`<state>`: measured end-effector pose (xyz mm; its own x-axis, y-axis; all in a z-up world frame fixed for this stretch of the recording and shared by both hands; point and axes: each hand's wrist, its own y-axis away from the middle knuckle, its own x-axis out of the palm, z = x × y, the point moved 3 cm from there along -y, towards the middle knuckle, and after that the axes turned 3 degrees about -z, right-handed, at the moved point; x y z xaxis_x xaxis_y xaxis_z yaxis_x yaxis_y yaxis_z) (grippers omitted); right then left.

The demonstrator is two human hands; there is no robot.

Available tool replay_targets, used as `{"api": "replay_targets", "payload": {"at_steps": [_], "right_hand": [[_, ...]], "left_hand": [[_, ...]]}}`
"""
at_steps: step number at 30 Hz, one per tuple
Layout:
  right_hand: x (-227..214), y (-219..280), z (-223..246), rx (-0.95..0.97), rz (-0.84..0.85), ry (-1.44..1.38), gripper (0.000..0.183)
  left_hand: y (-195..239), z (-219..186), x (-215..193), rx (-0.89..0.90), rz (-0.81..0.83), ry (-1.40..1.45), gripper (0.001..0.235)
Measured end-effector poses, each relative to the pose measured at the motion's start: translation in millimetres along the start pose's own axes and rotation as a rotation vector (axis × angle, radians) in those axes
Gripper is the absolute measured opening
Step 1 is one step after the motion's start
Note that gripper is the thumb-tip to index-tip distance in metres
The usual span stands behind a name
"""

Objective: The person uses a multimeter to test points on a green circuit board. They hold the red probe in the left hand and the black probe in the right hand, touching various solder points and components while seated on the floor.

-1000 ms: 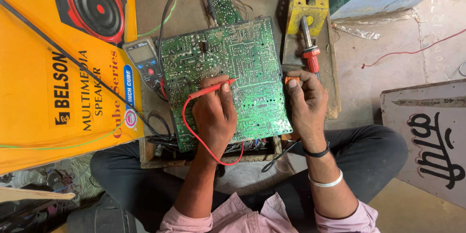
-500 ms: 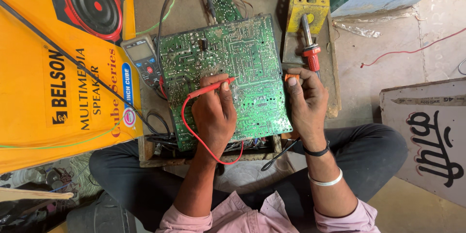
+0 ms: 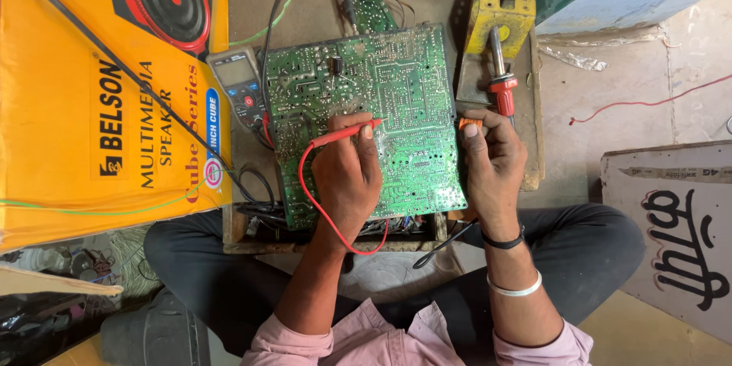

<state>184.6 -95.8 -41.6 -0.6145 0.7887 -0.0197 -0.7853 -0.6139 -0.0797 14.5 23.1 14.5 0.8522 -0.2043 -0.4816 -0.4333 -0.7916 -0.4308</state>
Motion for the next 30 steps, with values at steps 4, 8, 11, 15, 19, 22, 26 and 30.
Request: {"api": "replay_targets", "payload": {"at_steps": [4,8,11,15,19,22,26,30], "right_hand": [[0.2,0.7,-0.4,-0.014,0.002,0.009,0.022],[-0.5,2.6,-0.8,0.0,0.005,-0.011,0.021],[0.2,1.8,0.8,-0.025,0.009,-0.01,0.021],[0.3,0.9,0.1,-0.012,0.005,-0.004,0.02],[-0.3,0.2,-1.2,0.006,-0.002,0.004,0.02],[-0.7,1.7,-1.8,-0.007,-0.003,0.013,0.02],[0.0,2.0,-1.1,-0.021,0.002,0.023,0.019],[-0.7,1.9,-0.3,-0.001,0.001,0.021,0.02]], "left_hand": [[0.8,-0.7,-0.8,0.009,-0.007,-0.004,0.011],[2.6,0.0,-1.2,0.012,0.0,-0.013,0.012],[1.7,0.3,-0.4,0.003,-0.005,-0.02,0.012],[1.2,1.2,0.5,0.018,-0.009,-0.009,0.011],[1.1,1.9,0.6,0.018,-0.008,-0.015,0.012],[1.9,1.4,0.1,0.019,0.004,-0.004,0.01],[1.9,0.7,-0.7,0.015,-0.001,-0.013,0.011],[1.8,0.6,-0.1,0.01,-0.004,-0.012,0.011]]}}
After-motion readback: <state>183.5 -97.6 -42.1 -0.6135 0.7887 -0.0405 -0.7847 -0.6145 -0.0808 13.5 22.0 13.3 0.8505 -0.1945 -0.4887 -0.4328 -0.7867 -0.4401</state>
